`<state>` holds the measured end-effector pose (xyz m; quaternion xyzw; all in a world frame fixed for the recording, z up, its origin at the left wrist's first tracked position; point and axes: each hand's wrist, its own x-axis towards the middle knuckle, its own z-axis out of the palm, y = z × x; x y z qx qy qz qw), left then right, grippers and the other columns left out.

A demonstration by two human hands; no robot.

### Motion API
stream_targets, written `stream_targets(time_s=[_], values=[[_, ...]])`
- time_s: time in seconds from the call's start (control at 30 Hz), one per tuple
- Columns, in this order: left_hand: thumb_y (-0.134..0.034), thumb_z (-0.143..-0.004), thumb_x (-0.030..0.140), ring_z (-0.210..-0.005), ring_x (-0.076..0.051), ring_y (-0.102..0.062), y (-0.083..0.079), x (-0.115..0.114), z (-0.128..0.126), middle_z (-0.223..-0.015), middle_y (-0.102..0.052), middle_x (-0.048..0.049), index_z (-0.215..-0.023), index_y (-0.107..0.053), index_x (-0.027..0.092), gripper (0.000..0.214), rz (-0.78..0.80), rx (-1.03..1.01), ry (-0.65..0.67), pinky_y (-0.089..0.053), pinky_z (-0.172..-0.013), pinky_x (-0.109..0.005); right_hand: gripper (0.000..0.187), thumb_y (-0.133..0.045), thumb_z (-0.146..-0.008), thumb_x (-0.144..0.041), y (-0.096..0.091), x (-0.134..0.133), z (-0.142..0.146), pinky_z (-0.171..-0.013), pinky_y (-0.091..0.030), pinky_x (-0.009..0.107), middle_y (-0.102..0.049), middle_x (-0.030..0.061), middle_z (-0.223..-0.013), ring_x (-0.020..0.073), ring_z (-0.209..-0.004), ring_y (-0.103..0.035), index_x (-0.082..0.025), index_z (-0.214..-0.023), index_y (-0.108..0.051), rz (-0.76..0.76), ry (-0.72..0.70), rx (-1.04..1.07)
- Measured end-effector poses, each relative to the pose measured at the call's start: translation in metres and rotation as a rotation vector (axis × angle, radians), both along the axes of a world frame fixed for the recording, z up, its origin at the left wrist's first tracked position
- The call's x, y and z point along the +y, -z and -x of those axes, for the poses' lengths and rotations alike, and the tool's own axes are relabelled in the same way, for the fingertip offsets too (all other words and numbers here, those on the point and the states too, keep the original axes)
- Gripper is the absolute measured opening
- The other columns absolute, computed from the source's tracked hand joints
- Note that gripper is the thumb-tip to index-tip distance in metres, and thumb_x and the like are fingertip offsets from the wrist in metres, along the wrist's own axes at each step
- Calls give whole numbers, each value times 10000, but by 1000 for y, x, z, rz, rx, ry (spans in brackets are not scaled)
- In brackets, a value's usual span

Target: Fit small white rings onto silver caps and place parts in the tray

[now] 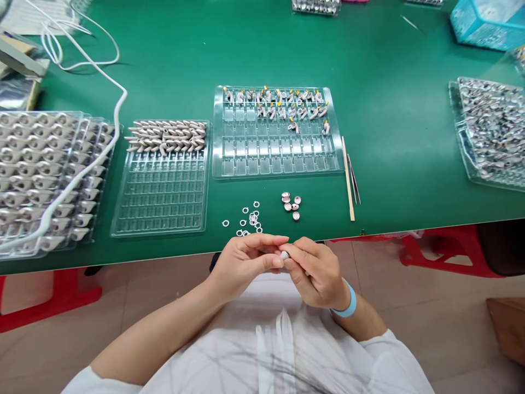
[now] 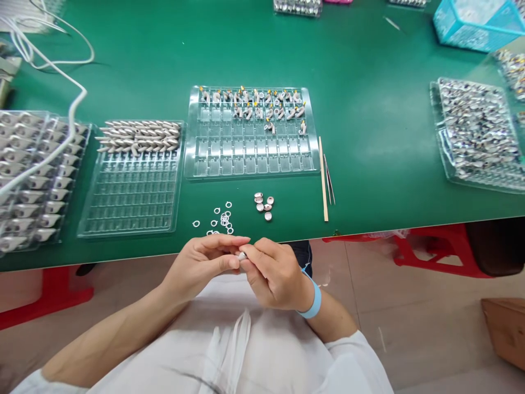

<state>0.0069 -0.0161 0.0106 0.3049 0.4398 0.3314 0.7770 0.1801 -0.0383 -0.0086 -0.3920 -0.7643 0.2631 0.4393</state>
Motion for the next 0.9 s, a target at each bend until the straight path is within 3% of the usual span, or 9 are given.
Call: stream_targets(time_s=[0.37,0.9], values=[[-724,-725,126,-630,-97,-631,2,-9,2,-770,-712,-32,-974,-730,177,253,-129,76,31,-564,-615,-193,391,-512,-827,-83,2,-2,-1,-585,-499,287,-591,94,-806,163,-705,-553,-82,-1219,-507,-172,-10,-57],[-695,-719,89,-602,-95,-630,-1,-8,2,-735,-713,-24,-941,-733,166,237,-211,105,33,-558,-600,-185,465,-461,-850,-97,4,-5,1,-500,-421,293,-500,51,-725,161,-620,-470,-82,-1311,-400,-193,-42,-99]])
